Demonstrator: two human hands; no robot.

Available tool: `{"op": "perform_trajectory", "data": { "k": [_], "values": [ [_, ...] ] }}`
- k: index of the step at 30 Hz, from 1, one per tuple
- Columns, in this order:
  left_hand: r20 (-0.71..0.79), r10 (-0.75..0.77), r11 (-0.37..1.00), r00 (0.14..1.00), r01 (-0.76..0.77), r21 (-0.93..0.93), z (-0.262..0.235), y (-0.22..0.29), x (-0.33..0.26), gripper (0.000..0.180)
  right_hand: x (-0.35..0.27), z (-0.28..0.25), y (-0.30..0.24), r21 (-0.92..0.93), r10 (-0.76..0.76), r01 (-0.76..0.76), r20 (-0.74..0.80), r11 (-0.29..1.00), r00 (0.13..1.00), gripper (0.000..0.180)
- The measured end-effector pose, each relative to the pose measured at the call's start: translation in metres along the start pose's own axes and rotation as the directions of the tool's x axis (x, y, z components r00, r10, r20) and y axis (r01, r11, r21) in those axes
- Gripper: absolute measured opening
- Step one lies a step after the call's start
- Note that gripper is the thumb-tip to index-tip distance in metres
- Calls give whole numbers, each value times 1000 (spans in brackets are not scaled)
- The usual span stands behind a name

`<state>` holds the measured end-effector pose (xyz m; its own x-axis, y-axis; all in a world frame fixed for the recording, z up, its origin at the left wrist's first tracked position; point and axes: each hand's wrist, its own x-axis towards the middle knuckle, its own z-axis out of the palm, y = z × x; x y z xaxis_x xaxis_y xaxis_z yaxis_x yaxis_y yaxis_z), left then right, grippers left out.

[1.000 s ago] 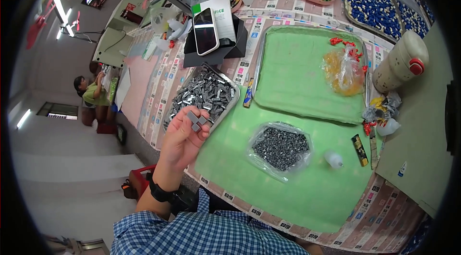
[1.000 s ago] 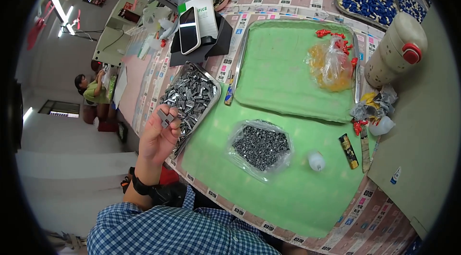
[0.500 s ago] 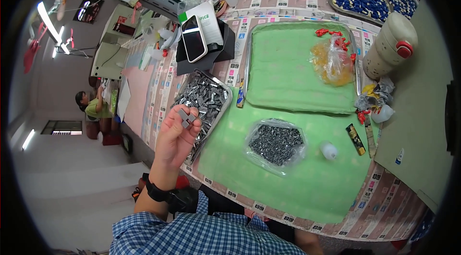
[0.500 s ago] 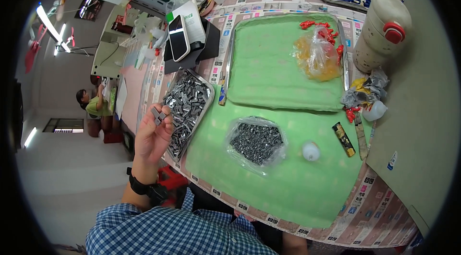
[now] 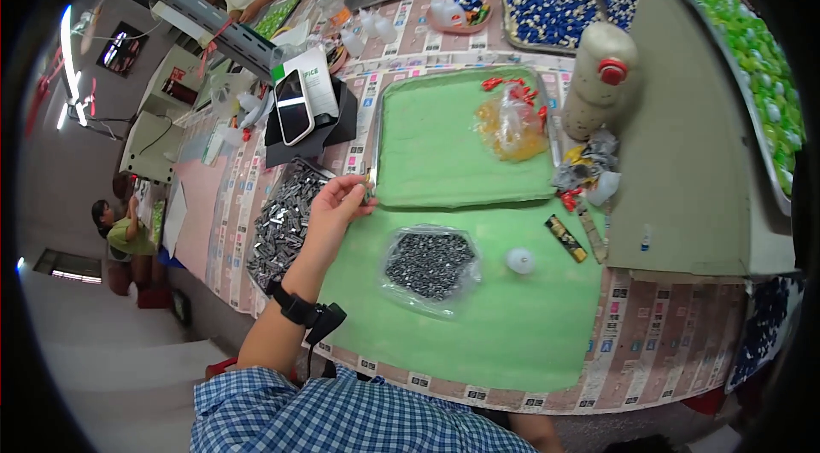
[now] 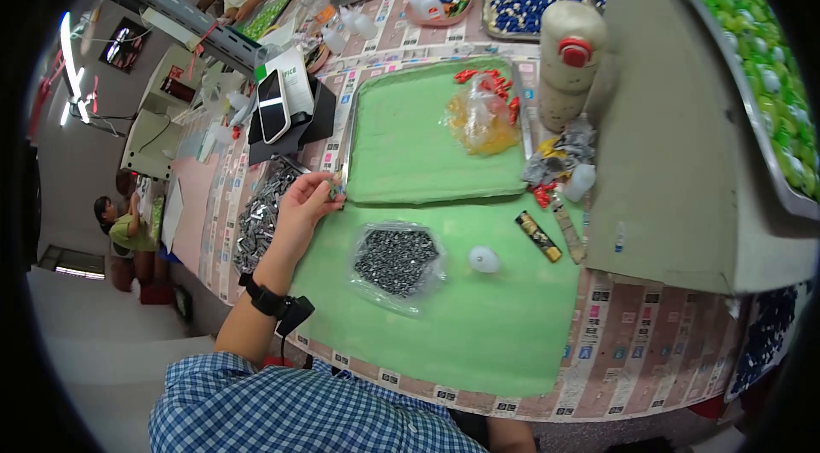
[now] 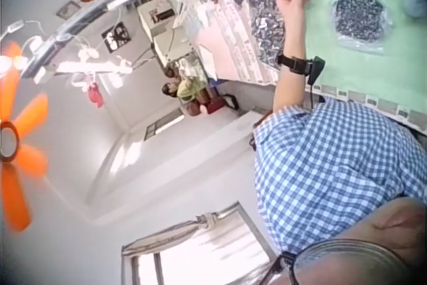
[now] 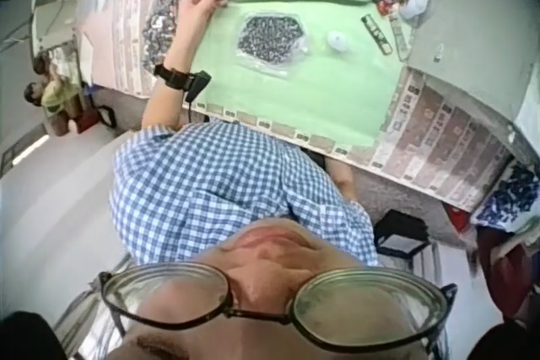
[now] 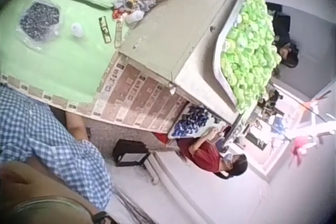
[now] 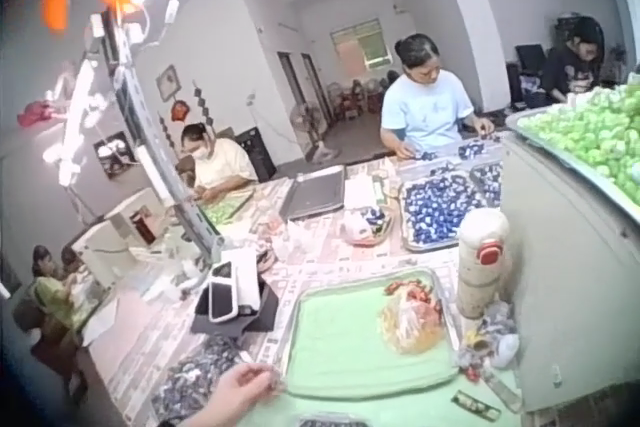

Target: Applying glue to small plastic or metal components and assembling them at a workbench.

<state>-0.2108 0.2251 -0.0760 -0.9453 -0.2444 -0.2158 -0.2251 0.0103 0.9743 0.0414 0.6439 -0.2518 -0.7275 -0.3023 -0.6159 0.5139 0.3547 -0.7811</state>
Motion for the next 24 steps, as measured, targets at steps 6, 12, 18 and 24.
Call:
{"op": "perform_trajectory", "data": {
  "k": [6,12,18,24],
  "values": [
    [77,279,951,957,-287,117,13,-18,4,52,-1,-13,5,-69,-55,52,-40,996,998,41],
    [228,463,606,856,-494,624,-5,4,-44,38,23,-27,5,-216,-126,129,27,968,992,41],
    [-43,638,524,769,-393,756,-74,-7,-107,21,41,-17,-1,-355,-184,199,77,914,980,41],
    [-329,494,666,805,-106,739,-159,-29,-162,16,16,12,-8,-449,-179,188,63,873,982,40]
  ]
}}
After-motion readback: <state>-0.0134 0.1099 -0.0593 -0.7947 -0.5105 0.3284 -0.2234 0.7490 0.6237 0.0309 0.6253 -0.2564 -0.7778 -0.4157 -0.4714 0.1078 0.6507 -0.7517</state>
